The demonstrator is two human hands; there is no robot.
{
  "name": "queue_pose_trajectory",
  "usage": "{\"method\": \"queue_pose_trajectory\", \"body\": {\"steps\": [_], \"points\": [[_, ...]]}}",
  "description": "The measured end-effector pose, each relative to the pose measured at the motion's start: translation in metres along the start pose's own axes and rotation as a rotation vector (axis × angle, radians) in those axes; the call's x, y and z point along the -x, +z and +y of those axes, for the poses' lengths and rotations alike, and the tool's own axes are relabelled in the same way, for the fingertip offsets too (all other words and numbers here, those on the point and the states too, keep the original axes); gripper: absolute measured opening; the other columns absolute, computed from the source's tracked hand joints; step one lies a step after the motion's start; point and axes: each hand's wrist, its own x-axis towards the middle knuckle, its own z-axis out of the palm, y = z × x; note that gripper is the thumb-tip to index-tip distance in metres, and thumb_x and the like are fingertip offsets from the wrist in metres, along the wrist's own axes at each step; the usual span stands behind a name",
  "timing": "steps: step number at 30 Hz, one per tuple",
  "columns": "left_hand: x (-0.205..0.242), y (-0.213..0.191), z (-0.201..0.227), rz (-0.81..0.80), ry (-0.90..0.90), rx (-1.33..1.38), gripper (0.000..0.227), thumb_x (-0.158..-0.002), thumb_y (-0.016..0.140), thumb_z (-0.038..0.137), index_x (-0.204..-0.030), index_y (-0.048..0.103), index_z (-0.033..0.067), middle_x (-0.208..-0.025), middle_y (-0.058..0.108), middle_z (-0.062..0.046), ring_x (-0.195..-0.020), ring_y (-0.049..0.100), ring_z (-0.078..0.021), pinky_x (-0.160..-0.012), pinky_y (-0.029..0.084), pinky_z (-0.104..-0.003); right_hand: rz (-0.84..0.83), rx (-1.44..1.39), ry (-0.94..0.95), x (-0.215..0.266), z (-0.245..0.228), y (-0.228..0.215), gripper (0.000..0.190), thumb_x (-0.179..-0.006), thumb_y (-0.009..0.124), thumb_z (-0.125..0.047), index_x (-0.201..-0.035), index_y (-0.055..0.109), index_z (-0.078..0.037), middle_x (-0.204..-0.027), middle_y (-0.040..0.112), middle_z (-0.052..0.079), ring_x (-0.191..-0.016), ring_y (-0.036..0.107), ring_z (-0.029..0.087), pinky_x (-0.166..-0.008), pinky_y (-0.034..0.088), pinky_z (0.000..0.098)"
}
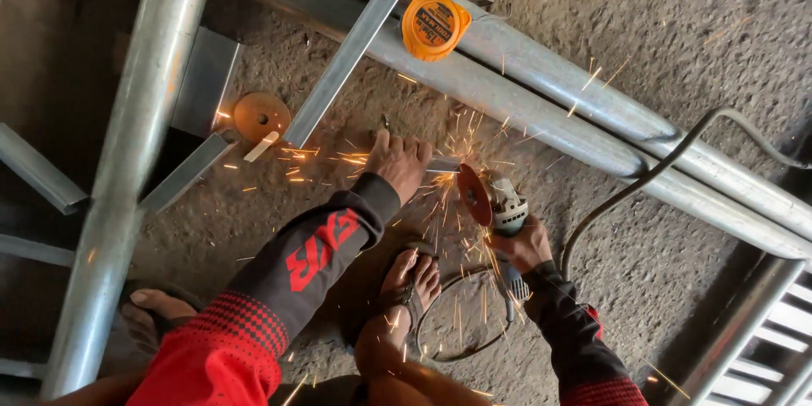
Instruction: Cutting a small metal strip into multiple pieces using a handheld angle grinder on a workshop floor.
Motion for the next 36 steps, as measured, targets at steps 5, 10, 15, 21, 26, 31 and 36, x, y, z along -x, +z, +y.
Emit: {"method": "queue_pose_trajectory", "body": {"steps": [5, 10, 15, 21, 26, 31, 36], "points": [[-0.002, 0.004, 0.000, 0.012, -0.004, 0.017, 0.021, -0.089, 0.056, 0.023, -0.102, 0.052, 0.0075, -0.085, 0.058, -0.020, -0.072, 0.055, -0.0376, -0.080, 0.036, -0.056, -0.007, -0.029, -0.012, 0.002, 0.013, -0.001, 0.057, -0.045, 0.097, -0.034, -0.080, 0.065, -0.002, -0.067, 0.063, 0.021, -0.070, 0.068, 0.032, -0.068, 0.051, 0.0400], [-0.003, 0.000, 0.001, -0.038, -0.040, 0.055, 0.015, -0.092, 0.051, 0.018, -0.103, 0.053, 0.0081, -0.085, 0.060, -0.019, -0.073, 0.057, -0.0375, -0.080, 0.035, -0.055, -0.098, -0.167, -0.273, 0.007, 0.017, -0.009, 0.037, -0.060, 0.079, -0.010, -0.093, 0.066, 0.001, -0.076, 0.071, 0.009, -0.061, 0.064, 0.020, -0.057, 0.054, 0.0326], [-0.001, 0.000, 0.001, 0.007, -0.014, 0.007, 0.014, -0.090, 0.056, 0.015, -0.101, 0.053, 0.0069, -0.081, 0.056, -0.020, -0.068, 0.055, -0.0375, -0.078, 0.037, -0.056, 0.035, -0.071, 0.016, 0.001, 0.006, 0.006, 0.064, -0.042, 0.099, -0.038, -0.083, 0.065, -0.003, -0.072, 0.065, 0.020, -0.078, 0.069, 0.033, -0.060, 0.039, 0.0347], [-0.002, -0.002, 0.001, -0.060, -0.024, 0.008, 0.012, -0.095, 0.054, 0.013, -0.105, 0.049, 0.0092, -0.084, 0.053, -0.016, -0.071, 0.054, -0.0338, -0.082, 0.038, -0.055, 0.096, -0.103, -0.009, 0.010, -0.007, 0.006, 0.055, -0.045, 0.100, -0.028, -0.077, 0.065, 0.001, -0.066, 0.062, 0.025, -0.069, 0.067, 0.032, -0.070, 0.053, 0.0395], [-0.002, -0.016, 0.000, -0.116, -0.023, -0.008, 0.010, -0.099, 0.051, 0.013, -0.107, 0.049, 0.0083, -0.084, 0.050, -0.012, -0.071, 0.053, -0.0317, -0.080, 0.037, -0.053, 0.094, -0.053, -0.031, -0.004, 0.015, 0.010, 0.061, -0.044, 0.101, -0.033, -0.079, 0.065, 0.000, -0.070, 0.064, 0.026, -0.071, 0.068, 0.034, -0.070, 0.052, 0.0426], [0.002, 0.011, 0.001, -0.041, -0.025, 0.035, 0.020, -0.091, 0.054, 0.012, -0.109, 0.051, 0.0066, -0.084, 0.053, -0.018, -0.071, 0.054, -0.0368, -0.081, 0.036, -0.058, 0.084, -0.090, -0.045, 0.002, 0.009, 0.013, 0.063, -0.041, 0.101, -0.036, -0.082, 0.065, -0.004, -0.071, 0.066, 0.022, -0.074, 0.070, 0.033, -0.061, 0.046, 0.0301], [0.000, -0.007, -0.001, -0.033, -0.028, -0.013, 0.007, -0.100, 0.053, 0.015, -0.103, 0.053, 0.0083, -0.079, 0.044, -0.004, -0.065, 0.044, -0.0281, -0.072, 0.029, -0.048, 0.101, -0.099, 0.002, 0.012, -0.005, 0.011, 0.061, -0.041, 0.101, -0.032, -0.080, 0.064, -0.001, -0.070, 0.063, 0.021, -0.072, 0.068, 0.032, -0.073, 0.053, 0.0401]]}}
